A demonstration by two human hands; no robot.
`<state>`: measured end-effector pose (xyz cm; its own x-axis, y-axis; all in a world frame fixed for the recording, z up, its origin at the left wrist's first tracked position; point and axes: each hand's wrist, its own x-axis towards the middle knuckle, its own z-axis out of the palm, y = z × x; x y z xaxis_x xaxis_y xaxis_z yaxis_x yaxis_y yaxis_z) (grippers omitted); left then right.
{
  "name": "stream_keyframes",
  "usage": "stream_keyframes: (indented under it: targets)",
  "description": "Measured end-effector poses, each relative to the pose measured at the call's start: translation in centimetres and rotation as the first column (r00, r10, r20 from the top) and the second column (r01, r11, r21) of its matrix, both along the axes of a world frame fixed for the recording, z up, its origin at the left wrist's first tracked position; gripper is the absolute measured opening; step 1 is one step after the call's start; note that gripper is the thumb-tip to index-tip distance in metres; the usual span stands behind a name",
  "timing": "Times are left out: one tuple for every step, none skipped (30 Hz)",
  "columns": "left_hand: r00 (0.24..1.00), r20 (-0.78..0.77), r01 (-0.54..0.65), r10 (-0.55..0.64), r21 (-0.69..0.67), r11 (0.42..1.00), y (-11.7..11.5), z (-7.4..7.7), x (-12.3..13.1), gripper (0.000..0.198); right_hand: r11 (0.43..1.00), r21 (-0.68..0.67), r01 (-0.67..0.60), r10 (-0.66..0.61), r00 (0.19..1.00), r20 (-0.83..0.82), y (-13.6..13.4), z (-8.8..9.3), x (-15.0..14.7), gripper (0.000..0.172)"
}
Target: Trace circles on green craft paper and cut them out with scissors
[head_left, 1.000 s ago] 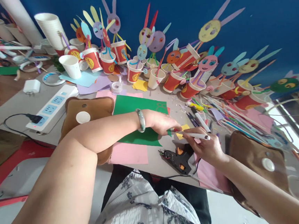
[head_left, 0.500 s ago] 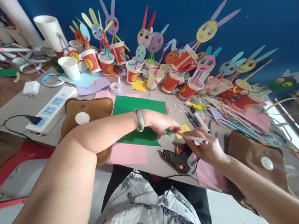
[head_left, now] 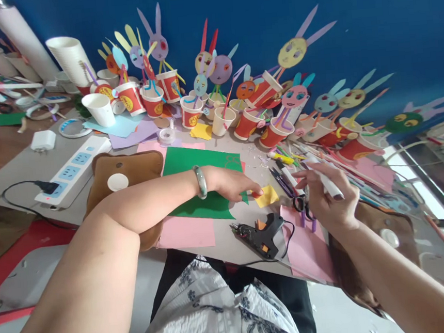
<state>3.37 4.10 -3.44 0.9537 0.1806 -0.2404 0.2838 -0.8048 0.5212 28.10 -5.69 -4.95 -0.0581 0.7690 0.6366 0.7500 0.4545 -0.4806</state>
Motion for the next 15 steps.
stream_keyframes:
  targets:
    - [1.0, -0.01, -0.008, 0.008, 0.008, 1.0, -0.1, 0.1, 0.0, 0.053, 0.999, 0.034, 0.038, -0.035, 0.996, -0.082, 0.6, 0.3, -0.1, 0.025]
    - [1.0, -0.012, -0.014, 0.015, 0.017, 1.0, -0.2, 0.3, 0.0, 0.051, 0.997, 0.052, 0.06, -0.052, 0.988, -0.148, 1.2, 0.6, -0.3, 0.023]
    - [1.0, -0.006, -0.017, 0.017, 0.03, 0.999, -0.2, 0.3, 0.1, 0.048, 0.994, 0.08, 0.08, -0.062, 0.976, -0.211, 1.8, 0.9, -0.4, 0.022]
    - [1.0, 0.007, -0.021, 0.021, 0.043, 0.999, -0.3, 0.4, 0.2, 0.044, 0.989, 0.11, 0.096, -0.063, 0.961, -0.268, 2.5, 1.1, -0.4, 0.02]
    - [0.999, 0.023, -0.028, 0.026, 0.056, 0.998, -0.4, 0.3, 0.4, 0.042, 0.985, 0.132, 0.114, -0.066, 0.944, -0.323, 3.1, 1.3, -0.4, 0.017]
    - [0.999, 0.038, -0.036, 0.033, 0.072, 0.997, -0.4, 0.2, 0.6, 0.04, 0.983, 0.136, 0.12, -0.062, 0.926, -0.372, 3.6, 1.3, -0.2, 0.015]
    - [0.998, 0.045, -0.05, 0.047, 0.088, 0.995, -0.5, 0.1, 0.8, 0.039, 0.982, 0.142, 0.127, -0.057, 0.907, -0.418, 4.1, 1.1, 0.0, 0.014]
    - [0.997, 0.054, -0.062, 0.057, 0.1, 0.993, -0.6, -0.2, 1.0, 0.037, 0.981, 0.135, 0.138, -0.062, 0.886, -0.46, 4.6, 0.8, 0.4, 0.015]
    - [0.996, 0.066, -0.073, 0.067, 0.109, 0.991, -0.6, -0.4, 1.2, 0.034, 0.98, 0.131, 0.152, -0.069, 0.867, -0.494, 4.9, 0.4, 0.8, 0.017]
    - [0.994, 0.083, -0.083, 0.073, 0.118, 0.99, -0.7, -0.7, 1.4, 0.031, 0.976, 0.138, 0.166, -0.071, 0.849, -0.523, 5.2, 0.0, 1.3, 0.02]
    - [0.992, 0.108, -0.084, 0.071, 0.121, 0.989, -0.8, -1.0, 1.6, 0.03, 0.973, 0.137, 0.185, -0.082, 0.834, -0.545, 5.4, -0.5, 1.8, 0.024]
    - [0.987, 0.143, -0.086, 0.069, 0.118, 0.989, -0.8, -1.3, 1.7, 0.028, 0.972, 0.126, 0.198, -0.098, 0.831, -0.548, 5.5, -1.0, 2.3, 0.028]
    - [0.981, 0.184, -0.092, 0.067, 0.128, 0.988, -0.9, -1.6, 1.8, 0.026, 0.973, 0.102, 0.205, -0.119, 0.833, -0.54, 5.6, -1.4, 2.8, 0.031]
    - [0.973, 0.221, -0.101, 0.064, 0.16, 0.982, -1.0, -1.9, 1.9, 0.023, 0.975, 0.076, 0.209, -0.138, 0.837, -0.53, 5.7, -1.7, 3.3, 0.033]
    - [0.967, 0.25, -0.103, 0.05, 0.203, 0.974, -1.1, -2.1, 2.1, 0.019, 0.977, 0.051, 0.207, -0.152, 0.843, -0.517, 5.7, -1.9, 3.6, 0.033]
